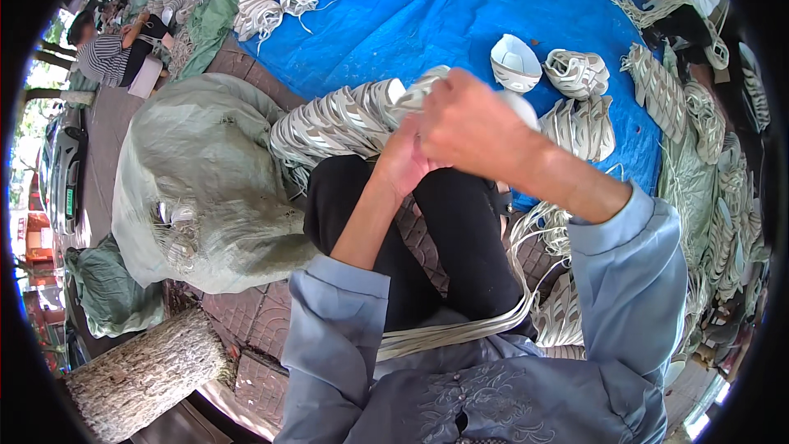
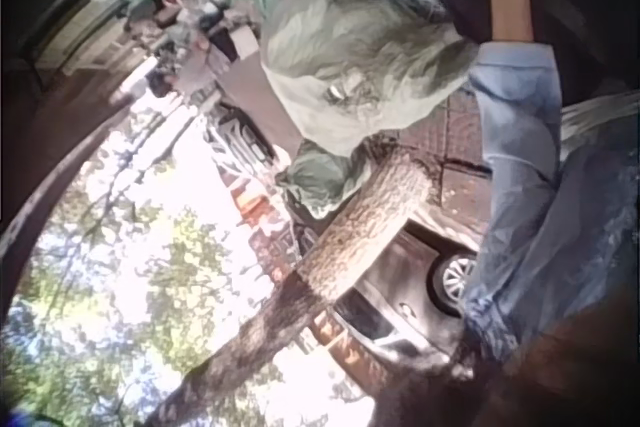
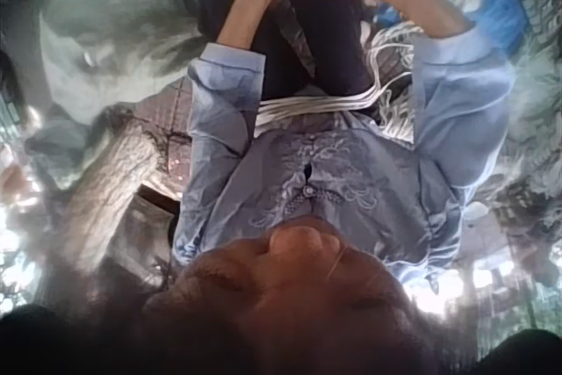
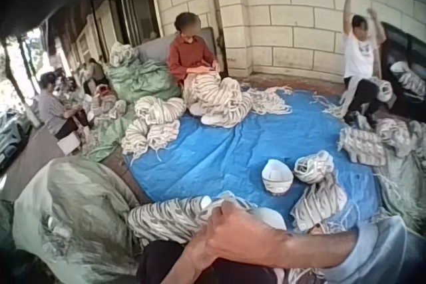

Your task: The person is sitting on the ground outdoors, lacing a white sneaker resting on their lap. They repeatedly thread a long white shoelace through the eyelets of the shoe, pulling it tight and adjusting the loops by hand.

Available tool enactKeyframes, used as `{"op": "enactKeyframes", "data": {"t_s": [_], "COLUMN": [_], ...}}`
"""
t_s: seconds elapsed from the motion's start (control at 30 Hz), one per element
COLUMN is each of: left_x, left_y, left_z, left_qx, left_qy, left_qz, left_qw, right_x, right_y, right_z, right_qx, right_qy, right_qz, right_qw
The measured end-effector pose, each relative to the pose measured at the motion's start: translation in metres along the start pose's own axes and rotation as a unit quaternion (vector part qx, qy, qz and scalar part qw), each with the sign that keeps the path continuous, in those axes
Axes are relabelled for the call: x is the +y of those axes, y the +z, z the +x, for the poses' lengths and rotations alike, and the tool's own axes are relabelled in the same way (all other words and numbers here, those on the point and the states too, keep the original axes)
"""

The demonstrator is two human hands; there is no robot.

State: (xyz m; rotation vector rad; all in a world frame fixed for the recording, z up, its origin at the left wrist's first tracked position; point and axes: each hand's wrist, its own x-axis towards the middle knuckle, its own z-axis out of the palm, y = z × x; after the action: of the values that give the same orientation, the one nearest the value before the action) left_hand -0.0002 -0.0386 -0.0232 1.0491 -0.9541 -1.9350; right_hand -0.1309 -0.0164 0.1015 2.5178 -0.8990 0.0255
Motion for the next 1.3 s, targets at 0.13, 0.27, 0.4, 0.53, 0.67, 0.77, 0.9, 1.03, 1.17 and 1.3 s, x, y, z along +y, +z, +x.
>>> {"op": "enactKeyframes", "data": {"t_s": [0.13, 0.27, 0.4, 0.53, 0.67, 0.77, 0.9, 1.03, 1.17, 1.3], "left_x": [-0.020, -0.032, -0.053, -0.051, -0.071, -0.065, -0.081, -0.082, -0.081, -0.043], "left_y": [0.032, 0.006, -0.019, -0.012, -0.022, -0.019, -0.036, -0.034, -0.027, 0.013], "left_z": [-0.024, -0.055, -0.090, -0.096, -0.078, -0.074, -0.078, -0.083, -0.111, -0.158], "left_qx": [0.152, 0.053, 0.109, 0.091, 0.144, 0.123, 0.104, 0.142, 0.256, 0.172], "left_qy": [0.178, -0.044, -0.066, -0.086, -0.125, -0.166, -0.073, -0.053, 0.158, 0.256], "left_qz": [0.099, -0.246, -0.328, -0.390, -0.246, -0.245, -0.209, -0.158, 0.391, 0.609], "left_qw": [0.967, 0.967, 0.936, 0.912, 0.950, 0.947, 0.970, 0.976, 0.870, 0.731], "right_x": [-0.050, -0.090, -0.120, -0.151, -0.176, -0.162, -0.068, -0.074, -0.092, -0.099], "right_y": [-0.014, -0.007, -0.016, -0.007, 0.009, 0.013, 0.041, 0.092, 0.112, 0.121], "right_z": [-0.018, -0.049, -0.054, -0.051, -0.046, -0.051, -0.069, -0.078, -0.077, -0.071], "right_qx": [0.002, -0.017, -0.044, -0.065, -0.044, 0.172, 0.199, 0.169, 0.200, 0.209], "right_qy": [-0.058, -0.067, -0.108, -0.082, -0.060, 0.038, 0.252, 0.348, 0.375, 0.404], "right_qz": [-0.060, -0.045, -0.040, -0.029, 0.124, 0.302, 0.383, 0.494, 0.532, 0.529], "right_qw": [0.996, 0.997, 0.992, 0.994, 0.990, 0.937, 0.867, 0.778, 0.733, 0.717]}}
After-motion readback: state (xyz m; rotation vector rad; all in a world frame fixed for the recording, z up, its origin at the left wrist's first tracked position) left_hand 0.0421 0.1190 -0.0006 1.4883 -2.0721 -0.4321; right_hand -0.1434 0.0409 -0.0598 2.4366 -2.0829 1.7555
